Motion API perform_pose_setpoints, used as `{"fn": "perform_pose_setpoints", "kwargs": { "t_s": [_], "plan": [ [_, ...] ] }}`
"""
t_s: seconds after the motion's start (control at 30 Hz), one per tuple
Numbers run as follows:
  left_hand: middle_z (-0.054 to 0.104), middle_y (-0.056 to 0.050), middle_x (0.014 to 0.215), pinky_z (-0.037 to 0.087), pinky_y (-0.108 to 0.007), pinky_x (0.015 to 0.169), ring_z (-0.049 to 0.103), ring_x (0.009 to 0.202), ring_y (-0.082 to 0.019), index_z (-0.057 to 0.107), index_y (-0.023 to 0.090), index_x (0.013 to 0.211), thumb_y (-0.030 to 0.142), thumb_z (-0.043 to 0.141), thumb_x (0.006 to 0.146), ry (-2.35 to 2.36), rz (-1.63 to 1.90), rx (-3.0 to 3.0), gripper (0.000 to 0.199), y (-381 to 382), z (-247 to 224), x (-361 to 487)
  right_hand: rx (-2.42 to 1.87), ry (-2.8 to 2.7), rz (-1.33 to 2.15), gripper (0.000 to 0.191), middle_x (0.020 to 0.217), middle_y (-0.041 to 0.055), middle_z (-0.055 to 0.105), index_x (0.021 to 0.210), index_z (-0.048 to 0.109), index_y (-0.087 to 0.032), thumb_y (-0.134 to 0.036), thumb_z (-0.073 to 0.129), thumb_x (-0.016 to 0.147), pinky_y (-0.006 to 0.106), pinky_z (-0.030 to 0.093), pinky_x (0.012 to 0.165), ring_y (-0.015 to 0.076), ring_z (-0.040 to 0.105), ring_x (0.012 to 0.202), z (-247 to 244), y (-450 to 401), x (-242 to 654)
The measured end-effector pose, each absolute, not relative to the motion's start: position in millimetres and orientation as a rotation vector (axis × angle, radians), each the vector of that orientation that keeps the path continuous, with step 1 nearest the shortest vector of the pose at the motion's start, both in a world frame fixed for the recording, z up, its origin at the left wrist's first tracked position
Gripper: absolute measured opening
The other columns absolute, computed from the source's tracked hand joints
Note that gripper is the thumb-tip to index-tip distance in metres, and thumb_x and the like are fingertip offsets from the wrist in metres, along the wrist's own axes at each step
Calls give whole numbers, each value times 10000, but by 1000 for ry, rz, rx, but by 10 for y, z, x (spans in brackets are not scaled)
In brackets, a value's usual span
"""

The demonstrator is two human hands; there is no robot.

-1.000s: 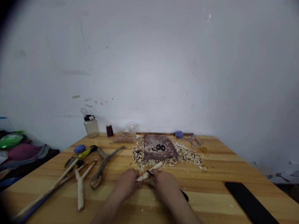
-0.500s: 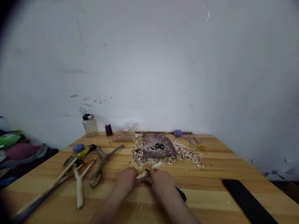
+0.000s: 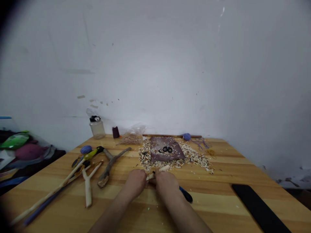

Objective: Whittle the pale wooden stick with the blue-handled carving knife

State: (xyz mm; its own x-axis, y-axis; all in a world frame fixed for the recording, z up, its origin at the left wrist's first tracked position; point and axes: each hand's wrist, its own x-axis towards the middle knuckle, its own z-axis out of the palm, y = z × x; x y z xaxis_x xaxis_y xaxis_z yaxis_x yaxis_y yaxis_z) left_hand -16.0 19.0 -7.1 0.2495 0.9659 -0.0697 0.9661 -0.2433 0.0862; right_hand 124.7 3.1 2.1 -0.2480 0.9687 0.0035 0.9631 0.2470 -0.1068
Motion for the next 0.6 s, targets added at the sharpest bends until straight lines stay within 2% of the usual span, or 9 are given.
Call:
{"fn": "perform_pose_setpoints", "kwargs": {
  "t_s": [0.17,0.33,0.4,0.5,0.57,0.6],
  "plan": [
    [662,-182,895,431,-372,793,607,897,-279,679,127,879,173,441,784,1862,-20,2396,261,202,-97,-168,-1895,-2488,17,244,826,157,664,1015,559,-144,-129,435,806,339,456,625,273,641,781,42,25,1199],
    [664,-194,874,438,-375,740,615,859,-296,669,89,879,131,415,765,1872,-28,2413,281,194,-74,-162,-1893,-2492,30,304,840,182,659,1048,566,-121,-70,399,800,331,452,626,269,641,792,72,30,1105],
    [663,-195,864,436,-373,723,617,846,-302,663,81,878,146,422,763,1890,-21,2410,274,187,-66,-172,-1884,-2483,33,292,844,173,662,1064,564,-134,-115,404,821,321,446,627,266,639,797,62,39,1116],
    [664,-175,865,429,-351,701,618,831,-293,658,104,848,201,460,748,1901,-11,2408,242,174,-78,-218,-1839,-2467,81,247,809,122,675,987,595,-192,-331,459,835,290,428,607,252,642,754,8,51,1234],
    [662,-139,895,414,-318,688,608,846,-272,640,140,836,237,499,720,1861,61,2399,206,168,-102,-261,-1714,-2424,153,313,815,90,680,983,599,-236,-463,466,814,255,402,593,238,638,758,-42,58,1357],
    [658,-117,906,403,-298,676,602,848,-256,622,157,840,242,516,704,1832,124,2376,192,168,-117,-284,-1673,-2399,195,328,815,71,684,1030,586,-264,-476,456,816,237,389,589,222,638,760,-65,60,1418]
  ]
}}
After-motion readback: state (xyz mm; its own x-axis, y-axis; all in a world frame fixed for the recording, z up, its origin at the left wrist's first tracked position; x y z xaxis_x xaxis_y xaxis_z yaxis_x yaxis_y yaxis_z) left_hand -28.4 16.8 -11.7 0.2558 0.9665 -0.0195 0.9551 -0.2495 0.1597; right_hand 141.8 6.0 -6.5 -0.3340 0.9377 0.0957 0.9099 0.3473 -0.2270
